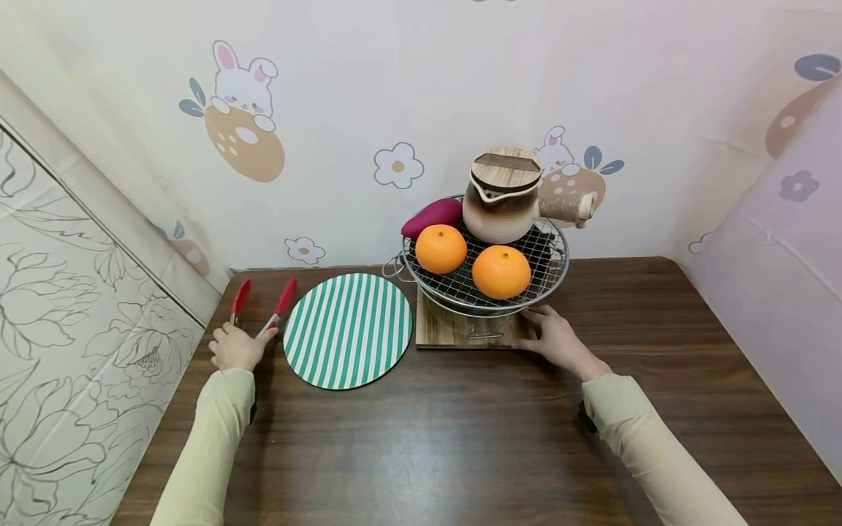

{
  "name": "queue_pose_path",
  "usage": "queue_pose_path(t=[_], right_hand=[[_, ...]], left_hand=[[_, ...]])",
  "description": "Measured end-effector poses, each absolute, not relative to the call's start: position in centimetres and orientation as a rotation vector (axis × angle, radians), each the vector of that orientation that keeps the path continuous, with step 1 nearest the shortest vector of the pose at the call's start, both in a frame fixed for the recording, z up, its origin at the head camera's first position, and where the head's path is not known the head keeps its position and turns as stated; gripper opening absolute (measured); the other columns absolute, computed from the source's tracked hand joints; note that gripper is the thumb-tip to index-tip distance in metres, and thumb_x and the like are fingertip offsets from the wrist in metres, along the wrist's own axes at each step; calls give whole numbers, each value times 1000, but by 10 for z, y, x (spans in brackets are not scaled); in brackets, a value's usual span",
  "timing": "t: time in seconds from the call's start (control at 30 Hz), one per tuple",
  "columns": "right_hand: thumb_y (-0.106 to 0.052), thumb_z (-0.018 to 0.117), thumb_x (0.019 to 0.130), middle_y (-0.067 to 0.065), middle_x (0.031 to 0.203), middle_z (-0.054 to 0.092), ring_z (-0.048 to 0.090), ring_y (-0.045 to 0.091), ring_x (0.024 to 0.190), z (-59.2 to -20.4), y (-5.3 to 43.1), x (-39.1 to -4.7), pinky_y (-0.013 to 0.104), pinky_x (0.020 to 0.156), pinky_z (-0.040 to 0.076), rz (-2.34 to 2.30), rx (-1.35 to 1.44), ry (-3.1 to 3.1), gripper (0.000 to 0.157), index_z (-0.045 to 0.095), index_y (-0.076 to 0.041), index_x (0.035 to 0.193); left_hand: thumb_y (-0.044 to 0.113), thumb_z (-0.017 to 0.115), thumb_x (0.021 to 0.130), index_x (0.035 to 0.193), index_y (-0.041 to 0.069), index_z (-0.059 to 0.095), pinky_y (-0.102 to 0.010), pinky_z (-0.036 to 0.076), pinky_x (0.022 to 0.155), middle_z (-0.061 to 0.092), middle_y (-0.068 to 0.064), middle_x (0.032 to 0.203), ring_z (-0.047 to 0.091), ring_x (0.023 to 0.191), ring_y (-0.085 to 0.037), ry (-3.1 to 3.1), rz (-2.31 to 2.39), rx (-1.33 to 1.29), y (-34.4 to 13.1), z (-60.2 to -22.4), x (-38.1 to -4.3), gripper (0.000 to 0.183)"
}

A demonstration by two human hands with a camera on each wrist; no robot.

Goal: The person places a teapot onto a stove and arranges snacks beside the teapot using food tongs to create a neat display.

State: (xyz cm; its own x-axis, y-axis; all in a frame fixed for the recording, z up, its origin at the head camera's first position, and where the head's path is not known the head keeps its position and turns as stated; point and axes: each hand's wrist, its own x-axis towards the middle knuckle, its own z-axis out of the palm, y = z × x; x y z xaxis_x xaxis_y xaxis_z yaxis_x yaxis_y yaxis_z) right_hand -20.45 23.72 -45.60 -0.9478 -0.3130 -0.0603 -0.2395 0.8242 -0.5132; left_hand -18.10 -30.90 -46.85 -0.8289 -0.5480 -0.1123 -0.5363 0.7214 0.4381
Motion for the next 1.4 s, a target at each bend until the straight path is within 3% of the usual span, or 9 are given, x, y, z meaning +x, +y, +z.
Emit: queue_pose_path(t=[0.4,0.6,1.03,1.2,1.4], right_hand=[[-33,72,85,34,143,35,40,52,127,-456,240,-205,62,101,39,-772,-413,2848,75,41,8,141],[-31,73,85,34,142,36,41,52,126,-457,239,-207,62,100,39,-783,-421,2850,74,42,8,141],[-31,65,91,37,146,31,38,53,129,-450,233,-205,61,101,39,-589,-505,2835,73,35,11,143],[-26,67,90,38,148,29,43,55,125,-443,234,-187,64,99,39,-418,-544,2860,72,35,10,143],[-30,71,86,36,145,35,51,60,110,-436,229,-159,66,84,47,-312,-524,2932,70,44,5,140]], left_hand=[[48,68,84,132,-19,25,-65,31,95,27,-45,126,27,118,-57,-2853,-793,901,-309,-474,-180,93],[47,68,84,131,-22,25,-64,34,92,28,-45,123,30,114,-57,-2841,-753,899,-307,-476,-178,93],[61,52,88,145,-18,-8,-64,24,108,17,-48,143,24,132,-58,-3055,-529,958,-302,-466,-174,114],[52,50,94,148,-15,2,-66,23,107,20,-42,146,22,133,-57,-2955,-529,729,-281,-456,-165,99],[43,52,96,150,-9,18,-64,17,114,23,-33,152,17,143,-51,-2894,-405,390,-237,-440,-149,82]])
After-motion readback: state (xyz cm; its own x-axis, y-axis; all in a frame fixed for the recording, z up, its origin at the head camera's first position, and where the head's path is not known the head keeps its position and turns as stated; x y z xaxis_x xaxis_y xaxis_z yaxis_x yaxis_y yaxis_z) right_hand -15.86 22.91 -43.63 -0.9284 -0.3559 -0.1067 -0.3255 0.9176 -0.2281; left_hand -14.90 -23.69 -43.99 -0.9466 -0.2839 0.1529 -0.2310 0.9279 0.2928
